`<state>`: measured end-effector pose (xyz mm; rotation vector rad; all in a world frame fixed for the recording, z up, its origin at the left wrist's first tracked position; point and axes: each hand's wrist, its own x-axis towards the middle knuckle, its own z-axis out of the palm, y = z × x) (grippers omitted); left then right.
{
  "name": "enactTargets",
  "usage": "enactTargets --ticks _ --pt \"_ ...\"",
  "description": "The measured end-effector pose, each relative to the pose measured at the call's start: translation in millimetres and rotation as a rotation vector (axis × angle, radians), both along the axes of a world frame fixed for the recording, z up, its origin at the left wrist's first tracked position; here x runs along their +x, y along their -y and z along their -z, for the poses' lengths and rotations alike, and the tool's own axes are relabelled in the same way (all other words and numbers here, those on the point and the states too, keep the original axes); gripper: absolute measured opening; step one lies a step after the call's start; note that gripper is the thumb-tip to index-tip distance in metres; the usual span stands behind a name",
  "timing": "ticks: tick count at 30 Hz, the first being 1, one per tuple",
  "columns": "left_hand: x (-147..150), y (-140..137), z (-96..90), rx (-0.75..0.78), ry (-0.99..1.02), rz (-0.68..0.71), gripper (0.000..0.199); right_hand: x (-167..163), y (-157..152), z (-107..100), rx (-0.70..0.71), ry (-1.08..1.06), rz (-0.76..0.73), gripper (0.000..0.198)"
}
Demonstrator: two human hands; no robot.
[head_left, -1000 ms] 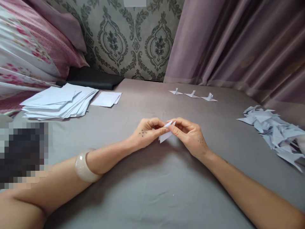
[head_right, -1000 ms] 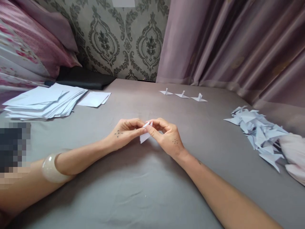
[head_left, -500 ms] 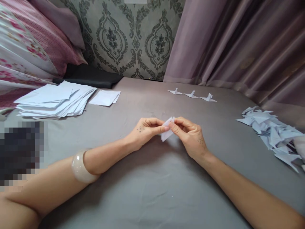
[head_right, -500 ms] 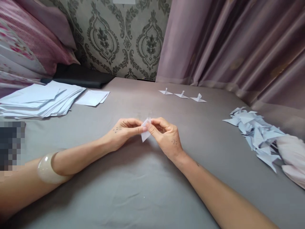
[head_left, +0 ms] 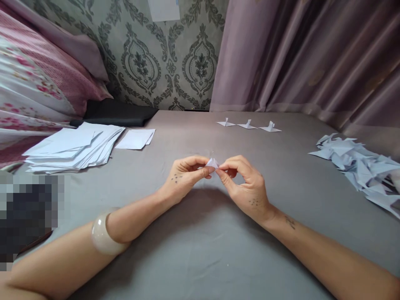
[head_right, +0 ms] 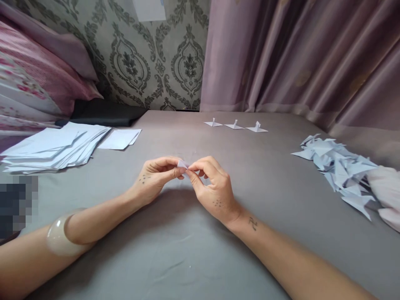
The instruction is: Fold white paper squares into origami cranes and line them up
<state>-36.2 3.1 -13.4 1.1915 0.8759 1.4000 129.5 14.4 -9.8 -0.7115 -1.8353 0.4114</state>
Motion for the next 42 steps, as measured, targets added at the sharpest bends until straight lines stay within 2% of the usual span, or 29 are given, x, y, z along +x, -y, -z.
enactTargets --ticks 6,11,14,17,19,24,28,32,36,39,42 --pt "0 3 -2.6 -0.024 -0.029 0.032 0.010 0 2 -1 -0.057 0.018 0.005 0.006" --pt "-1 3 -4.5 -0.061 -0.056 0.035 0.008 0 2 1 -0.188 -0.004 0.009 0.007" --pt "-2 2 -3.2 -0.094 -0.058 0.039 0.011 1 -2 0 -0.385 -0.057 0.019 0.012" --pt "-2 -1 -0.9 -0.166 -0.051 0.042 0.014 2 -7 -2 -0.697 -0.084 -0.083 0.026" --pt "-2 -3 0.5 -0.236 -0.038 0.038 0.016 2 -9 -3 -0.853 -0.105 -0.120 0.030" --pt "-4 -7 3.6 -0.366 -0.033 0.033 0.030 4 -15 2 -0.991 -0.122 -0.030 0.031" --pt "-7 -7 9.3 -0.343 -0.203 0.011 0.026 6 -17 11 -0.954 0.029 0.012 0.028" --pt "-9 -6 13.4 -0.154 -0.493 -0.023 0.012 6 -15 14 -0.757 0.255 0.052 0.014" --pt "-9 -4 10.7 0.017 -0.792 -0.056 0.012 4 -10 10 -0.591 0.407 0.071 0.015" --pt "-10 -3 9.8 0.063 -0.927 -0.054 0.015 4 -9 11 -0.463 0.492 0.083 0.017" --pt "-12 -5 11.6 0.104 -0.982 -0.047 0.018 7 -10 15 -0.398 0.547 0.091 0.020"
